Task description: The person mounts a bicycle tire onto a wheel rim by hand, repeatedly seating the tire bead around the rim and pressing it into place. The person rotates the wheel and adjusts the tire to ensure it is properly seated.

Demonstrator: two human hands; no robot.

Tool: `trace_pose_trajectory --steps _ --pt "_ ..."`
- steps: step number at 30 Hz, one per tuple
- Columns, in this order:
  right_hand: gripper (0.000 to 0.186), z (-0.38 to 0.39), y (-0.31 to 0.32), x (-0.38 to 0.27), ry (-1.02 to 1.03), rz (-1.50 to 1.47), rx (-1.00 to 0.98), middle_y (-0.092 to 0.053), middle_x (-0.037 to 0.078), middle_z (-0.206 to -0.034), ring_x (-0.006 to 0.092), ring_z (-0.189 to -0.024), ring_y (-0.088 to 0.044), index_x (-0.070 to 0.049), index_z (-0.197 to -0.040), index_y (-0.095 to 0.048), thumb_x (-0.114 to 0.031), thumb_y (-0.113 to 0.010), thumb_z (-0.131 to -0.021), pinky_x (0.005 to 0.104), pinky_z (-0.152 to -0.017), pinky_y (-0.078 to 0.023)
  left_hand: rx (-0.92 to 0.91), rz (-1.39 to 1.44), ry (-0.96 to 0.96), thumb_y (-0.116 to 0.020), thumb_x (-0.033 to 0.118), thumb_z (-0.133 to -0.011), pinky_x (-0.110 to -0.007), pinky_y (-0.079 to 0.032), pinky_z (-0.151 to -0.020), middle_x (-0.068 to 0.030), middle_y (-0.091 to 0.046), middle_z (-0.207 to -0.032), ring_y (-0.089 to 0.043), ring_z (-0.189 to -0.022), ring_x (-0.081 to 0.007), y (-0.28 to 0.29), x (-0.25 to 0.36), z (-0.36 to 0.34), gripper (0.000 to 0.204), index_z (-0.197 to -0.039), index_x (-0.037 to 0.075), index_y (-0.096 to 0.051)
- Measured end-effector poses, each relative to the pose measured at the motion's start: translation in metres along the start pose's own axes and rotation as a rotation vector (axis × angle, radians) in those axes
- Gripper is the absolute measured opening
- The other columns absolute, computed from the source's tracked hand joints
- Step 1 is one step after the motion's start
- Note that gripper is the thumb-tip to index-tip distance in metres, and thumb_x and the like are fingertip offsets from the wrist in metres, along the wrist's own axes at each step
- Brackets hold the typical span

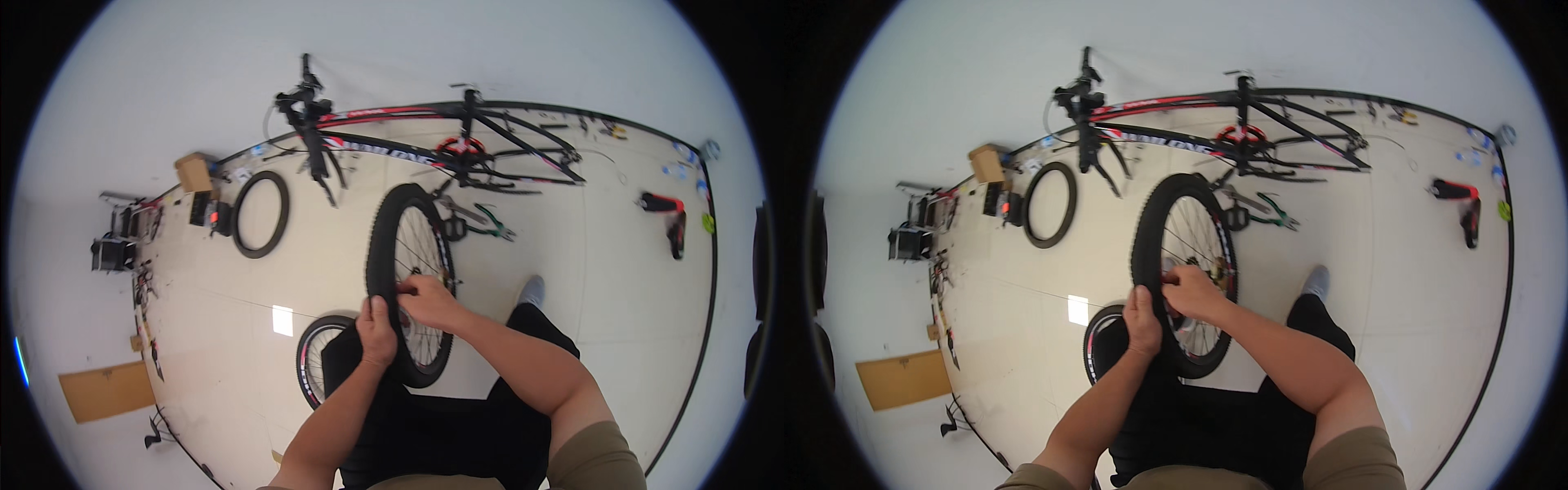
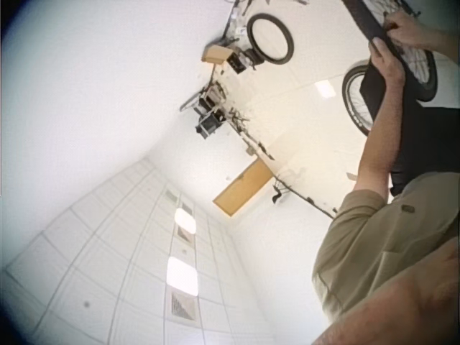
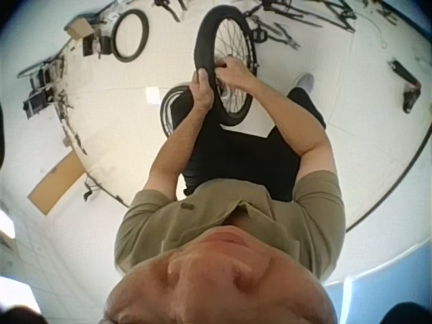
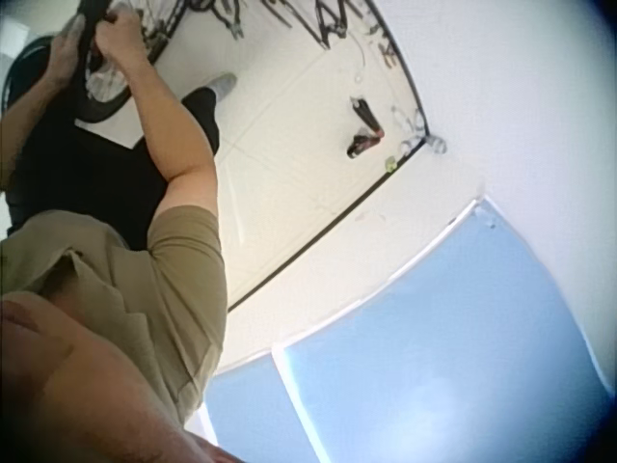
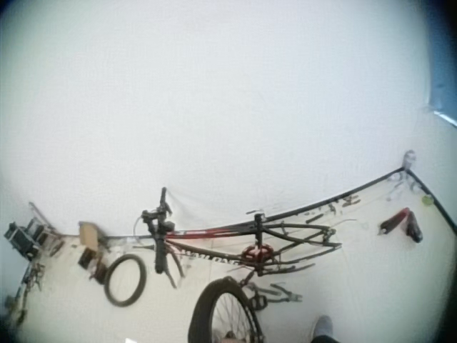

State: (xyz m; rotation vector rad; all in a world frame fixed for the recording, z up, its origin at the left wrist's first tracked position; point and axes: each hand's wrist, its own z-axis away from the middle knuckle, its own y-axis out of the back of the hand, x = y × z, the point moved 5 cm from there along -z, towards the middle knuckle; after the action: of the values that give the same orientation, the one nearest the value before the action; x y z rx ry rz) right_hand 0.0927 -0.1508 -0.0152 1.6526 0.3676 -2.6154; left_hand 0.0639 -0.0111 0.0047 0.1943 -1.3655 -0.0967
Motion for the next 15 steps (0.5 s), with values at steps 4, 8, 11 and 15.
trace_pose_trajectory --steps 4,8,11,15 --pt "0.025 0.001 0.001 -0.004 -0.024 0.071 -0.040 -0.070 0.017 -0.079 0.0228 -0.069 -0.068 0.010 -0.100 -0.069 -0.007 -0.060 -0.085 0.0358 -0.064 -0.052 -0.037 0.111 0.080 -0.044 0.030 -0.112 -0.026 -0.047 -0.077 0.0004 -0.062 -0.095 -0.054 -0.086 -0.0077 -0.002 0.002 0.005 0.033 -0.111 0.002 -0.062" --pt "0.031 -0.001 -0.003 -0.003 -0.075 0.068 -0.103 -0.073 0.017 -0.089 0.0215 -0.079 -0.069 0.011 -0.107 -0.069 -0.011 -0.062 -0.085 0.0347 -0.070 -0.054 -0.011 0.090 0.061 -0.045 0.029 -0.111 -0.026 -0.045 -0.075 0.0013 -0.060 -0.092 -0.052 -0.085 -0.0067 0.000 0.005 0.007 0.031 -0.108 0.002 -0.061" --pt "0.025 -0.002 -0.006 -0.001 0.015 -0.012 -0.054 -0.068 0.015 -0.069 0.0209 -0.060 -0.066 0.012 -0.093 -0.069 -0.010 -0.061 -0.084 0.0362 -0.057 -0.052 -0.017 0.091 0.081 -0.046 0.029 -0.111 -0.027 -0.046 -0.076 0.0008 -0.061 -0.093 -0.052 -0.086 -0.0072 0.001 0.005 0.007 0.032 -0.106 0.002 -0.061" --pt "0.026 -0.008 -0.007 0.010 -0.033 -0.020 -0.095 -0.068 0.014 -0.067 0.0216 -0.059 -0.067 0.010 -0.091 -0.070 -0.014 -0.061 -0.085 0.0373 -0.057 -0.052 0.003 0.068 0.021 -0.046 0.031 -0.111 -0.027 -0.047 -0.077 -0.0002 -0.062 -0.095 -0.053 -0.086 -0.0084 -0.001 0.004 0.003 0.033 -0.106 0.002 -0.061"
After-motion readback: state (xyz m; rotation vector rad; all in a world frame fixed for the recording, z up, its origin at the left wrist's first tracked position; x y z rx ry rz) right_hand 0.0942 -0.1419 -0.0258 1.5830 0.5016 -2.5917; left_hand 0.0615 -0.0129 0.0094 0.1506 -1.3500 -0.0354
